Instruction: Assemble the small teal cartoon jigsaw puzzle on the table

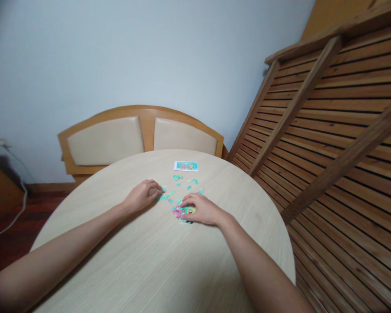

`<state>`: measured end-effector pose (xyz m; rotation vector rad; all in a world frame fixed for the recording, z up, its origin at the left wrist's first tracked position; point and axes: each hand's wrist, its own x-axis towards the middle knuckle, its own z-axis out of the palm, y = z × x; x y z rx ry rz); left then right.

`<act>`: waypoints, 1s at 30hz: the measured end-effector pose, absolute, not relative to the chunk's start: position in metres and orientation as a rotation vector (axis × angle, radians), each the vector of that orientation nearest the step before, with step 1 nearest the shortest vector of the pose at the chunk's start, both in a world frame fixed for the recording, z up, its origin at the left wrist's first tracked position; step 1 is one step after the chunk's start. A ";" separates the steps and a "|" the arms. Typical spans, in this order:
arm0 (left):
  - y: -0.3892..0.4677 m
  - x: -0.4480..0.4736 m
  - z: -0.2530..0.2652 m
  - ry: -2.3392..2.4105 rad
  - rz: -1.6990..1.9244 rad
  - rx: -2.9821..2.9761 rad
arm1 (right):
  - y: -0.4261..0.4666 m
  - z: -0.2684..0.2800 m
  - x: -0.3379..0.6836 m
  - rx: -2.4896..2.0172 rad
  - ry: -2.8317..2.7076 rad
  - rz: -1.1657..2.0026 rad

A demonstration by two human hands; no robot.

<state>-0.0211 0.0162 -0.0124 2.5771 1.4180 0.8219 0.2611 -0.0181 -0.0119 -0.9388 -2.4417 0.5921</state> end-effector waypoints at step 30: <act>-0.004 0.002 -0.008 0.971 0.543 2.821 | -0.016 -0.014 0.262 -0.922 -2.434 0.593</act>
